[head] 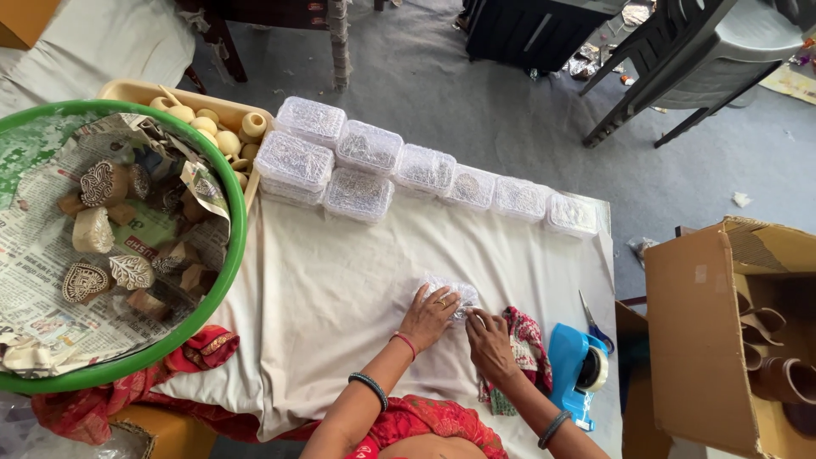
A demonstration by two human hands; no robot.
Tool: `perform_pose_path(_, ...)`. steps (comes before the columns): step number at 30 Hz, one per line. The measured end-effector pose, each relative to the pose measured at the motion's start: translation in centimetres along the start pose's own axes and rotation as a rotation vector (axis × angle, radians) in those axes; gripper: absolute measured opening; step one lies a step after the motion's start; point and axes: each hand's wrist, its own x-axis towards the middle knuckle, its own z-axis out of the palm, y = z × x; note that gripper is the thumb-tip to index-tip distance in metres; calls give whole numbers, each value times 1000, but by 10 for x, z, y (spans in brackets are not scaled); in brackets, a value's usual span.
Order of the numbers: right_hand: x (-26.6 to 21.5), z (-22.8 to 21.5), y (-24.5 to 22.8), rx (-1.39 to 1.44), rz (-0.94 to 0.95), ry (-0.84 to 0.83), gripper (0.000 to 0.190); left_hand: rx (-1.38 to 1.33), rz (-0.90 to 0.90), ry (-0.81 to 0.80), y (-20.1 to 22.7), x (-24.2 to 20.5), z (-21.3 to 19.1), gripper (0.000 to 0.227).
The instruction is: The person wraps small decorative items in bubble wrap and secures them with tape. They then wipe the items with a cloth. The wrapped items are placed in a row on the table.
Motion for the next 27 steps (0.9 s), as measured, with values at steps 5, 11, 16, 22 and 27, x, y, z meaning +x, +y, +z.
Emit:
perform_pose_path(5, -5, -22, 2, 113, -7, 66, 43, 2, 5, 8, 0, 0, 3, 51)
perform_pose_path(11, -19, -14, 5, 409, 289, 288, 47, -4, 2, 1, -1, 1, 6, 57)
perform_pose_path(16, -12, -19, -14, 501, 446, 439, 43, -57, -5, -41, 2, 3, -5, 61)
perform_pose_path(22, -3, -2, -21, 539, 471, 392, 47, -194, -69, -59, 4, 0, -28, 79)
perform_pose_path(27, -1, 3, -21, 550, 507, 378, 46, -447, -59, 84, 3, -3, -32, 68)
